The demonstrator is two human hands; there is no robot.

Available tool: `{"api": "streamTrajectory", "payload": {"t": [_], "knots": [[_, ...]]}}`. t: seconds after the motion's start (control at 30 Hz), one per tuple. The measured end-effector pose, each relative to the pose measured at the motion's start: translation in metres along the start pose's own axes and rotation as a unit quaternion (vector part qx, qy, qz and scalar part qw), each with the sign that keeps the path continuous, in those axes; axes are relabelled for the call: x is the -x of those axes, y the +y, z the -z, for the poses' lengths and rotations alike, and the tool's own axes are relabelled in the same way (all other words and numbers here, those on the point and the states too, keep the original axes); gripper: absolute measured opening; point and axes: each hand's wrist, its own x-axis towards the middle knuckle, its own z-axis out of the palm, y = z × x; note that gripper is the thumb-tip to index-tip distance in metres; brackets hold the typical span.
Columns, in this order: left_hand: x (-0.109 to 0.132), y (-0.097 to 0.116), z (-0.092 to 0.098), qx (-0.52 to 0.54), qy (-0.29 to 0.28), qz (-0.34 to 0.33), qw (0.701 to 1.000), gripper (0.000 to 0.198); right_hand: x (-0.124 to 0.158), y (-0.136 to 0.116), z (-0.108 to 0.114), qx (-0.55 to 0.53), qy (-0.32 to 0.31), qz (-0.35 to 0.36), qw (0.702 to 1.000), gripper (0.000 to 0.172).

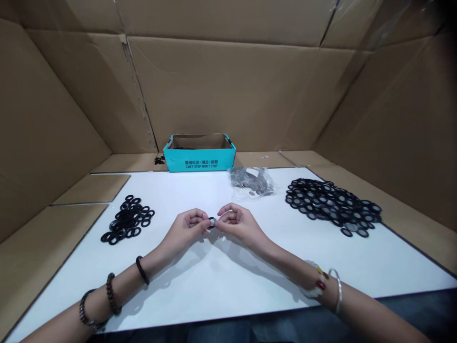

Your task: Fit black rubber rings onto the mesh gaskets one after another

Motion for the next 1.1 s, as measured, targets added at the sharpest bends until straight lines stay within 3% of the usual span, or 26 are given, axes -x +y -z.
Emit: {"api": "streamTrajectory", "payload": {"t": [0.1,0.7,0.93,1.1], "knots": [[0.0004,0.0012,0.0009,-0.008,0.0,-0.008,1.0,0.025,0.0013,-0.0043,0.0015,-0.006,-0.017,-0.028,0.999,0.037],[0.0009,0.0002,0.003,-0.103,-0.028,-0.061,0.992,0.022,0.0009,-0.0032,0.0008,0.028,-0.067,-0.02,0.997,0.025],[0.0031,0.0018,0.0028,-0.178,-0.047,-0.083,0.979,0.02,0.0029,-0.0023,-0.0006,0.065,-0.064,0.032,0.995,0.027],[0.0031,-0.004,0.0031,-0.156,-0.039,-0.087,0.983,0.021,0.0047,0.0012,-0.0032,0.13,-0.039,0.077,0.988,0.022]]}}
